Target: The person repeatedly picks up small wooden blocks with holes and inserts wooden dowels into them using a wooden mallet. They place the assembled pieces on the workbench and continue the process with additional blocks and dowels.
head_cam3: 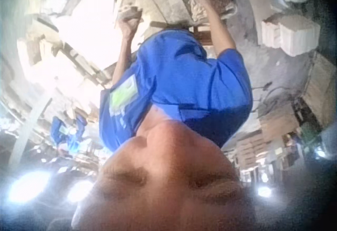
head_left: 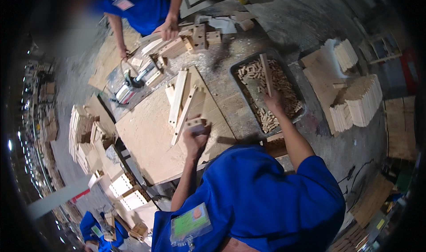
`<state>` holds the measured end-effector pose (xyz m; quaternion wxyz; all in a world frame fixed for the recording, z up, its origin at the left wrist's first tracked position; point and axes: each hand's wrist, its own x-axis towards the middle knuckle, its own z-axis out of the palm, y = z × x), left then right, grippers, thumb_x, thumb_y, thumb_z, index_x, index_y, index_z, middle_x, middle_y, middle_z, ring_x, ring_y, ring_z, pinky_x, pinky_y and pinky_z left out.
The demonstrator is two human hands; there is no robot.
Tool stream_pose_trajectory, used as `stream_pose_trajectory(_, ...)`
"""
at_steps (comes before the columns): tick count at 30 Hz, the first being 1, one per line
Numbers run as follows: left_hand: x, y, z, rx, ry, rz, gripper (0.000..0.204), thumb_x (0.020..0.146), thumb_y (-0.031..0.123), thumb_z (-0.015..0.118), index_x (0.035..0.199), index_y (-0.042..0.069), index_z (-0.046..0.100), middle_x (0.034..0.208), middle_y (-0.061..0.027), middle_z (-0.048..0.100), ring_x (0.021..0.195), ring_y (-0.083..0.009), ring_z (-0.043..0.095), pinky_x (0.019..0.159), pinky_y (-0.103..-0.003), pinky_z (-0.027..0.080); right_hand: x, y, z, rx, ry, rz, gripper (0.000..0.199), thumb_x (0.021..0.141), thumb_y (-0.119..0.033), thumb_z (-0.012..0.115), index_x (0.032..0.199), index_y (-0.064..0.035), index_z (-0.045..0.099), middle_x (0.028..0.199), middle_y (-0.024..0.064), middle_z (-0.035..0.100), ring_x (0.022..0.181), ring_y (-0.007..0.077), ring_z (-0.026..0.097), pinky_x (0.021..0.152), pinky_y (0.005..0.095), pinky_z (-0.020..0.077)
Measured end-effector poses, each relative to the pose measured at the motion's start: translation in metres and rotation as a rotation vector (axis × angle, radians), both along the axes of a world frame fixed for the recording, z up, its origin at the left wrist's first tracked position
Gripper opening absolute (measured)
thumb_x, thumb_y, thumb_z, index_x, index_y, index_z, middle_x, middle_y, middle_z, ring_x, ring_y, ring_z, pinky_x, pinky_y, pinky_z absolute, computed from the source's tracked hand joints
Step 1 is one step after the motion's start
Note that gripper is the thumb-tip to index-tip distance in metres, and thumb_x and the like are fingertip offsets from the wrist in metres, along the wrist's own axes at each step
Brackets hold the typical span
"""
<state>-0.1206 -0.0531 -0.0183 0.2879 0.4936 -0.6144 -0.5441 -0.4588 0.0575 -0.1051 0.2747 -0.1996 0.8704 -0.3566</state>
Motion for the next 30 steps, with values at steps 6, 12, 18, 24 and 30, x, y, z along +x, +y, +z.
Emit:
stream_pose_trajectory(6, -0.018, 0.036, -0.006, -0.107, -0.035, -0.224, 0.047, 0.091, 0.013, 0.086, 0.133, 0.004, 0.068, 0.103, -0.0061, 0.077, 0.092, -0.0128, 0.072, 0.082, -0.029, 0.058, 0.055, 0.019, 0.074, 0.010, 0.127, 0.479, 0.029, 0.091, -0.025, 0.083, 0.103, -0.0002, 0.075, 0.083, 0.0129, 0.075, 0.076, 0.0252, 0.073, 0.071, 0.0405, 0.0555)
stream_pose_trajectory(12, -0.010, 0.039, -0.010, -0.112, 0.015, -0.335, 0.054, 0.083, 0.005, 0.084, 0.134, 0.007, 0.068, 0.112, -0.0094, 0.077, 0.103, -0.0183, 0.073, 0.089, -0.032, 0.058, 0.116, 0.022, 0.115, -0.142, -0.153, 0.637, 0.024, 0.091, -0.020, 0.080, 0.105, -0.0020, 0.076, 0.082, 0.0169, 0.074, 0.079, 0.0260, 0.075, 0.074, 0.0432, 0.0573)
stream_pose_trajectory(18, -0.001, 0.042, -0.014, -0.139, 0.016, -0.314, 0.056, 0.082, 0.008, 0.084, 0.136, 0.004, 0.067, 0.115, -0.0178, 0.077, 0.106, -0.0309, 0.077, 0.093, -0.038, 0.059, 0.122, 0.013, 0.179, -0.463, -0.043, 0.746, 0.013, 0.094, -0.010, 0.080, 0.099, 0.0005, 0.075, 0.078, 0.0079, 0.065, 0.067, 0.0156, 0.060, 0.062, 0.0353, 0.0477)
stream_pose_trajectory(24, 0.002, 0.046, -0.019, -0.127, 0.033, -0.289, 0.051, 0.083, 0.012, 0.085, 0.130, 0.004, 0.069, 0.113, -0.0181, 0.077, 0.103, -0.0336, 0.076, 0.091, -0.040, 0.059, 0.124, 0.007, 0.204, -0.551, 0.197, 0.955, 0.018, 0.090, -0.006, 0.073, 0.106, 0.0012, 0.070, 0.084, 0.0181, 0.065, 0.073, 0.0404, 0.066, 0.065, 0.0450, 0.0514)
stream_pose_trajectory(30, 0.006, 0.047, -0.028, -0.141, 0.040, -0.326, 0.046, 0.083, 0.012, 0.085, 0.126, 0.006, 0.072, 0.112, -0.0177, 0.077, 0.103, -0.0346, 0.075, 0.090, -0.041, 0.059, 0.129, 0.001, 0.199, -0.558, 0.217, 1.065, 0.024, 0.091, -0.010, 0.071, 0.113, 0.0002, 0.068, 0.091, 0.0203, 0.067, 0.084, 0.0440, 0.070, 0.071, 0.0482, 0.0542)
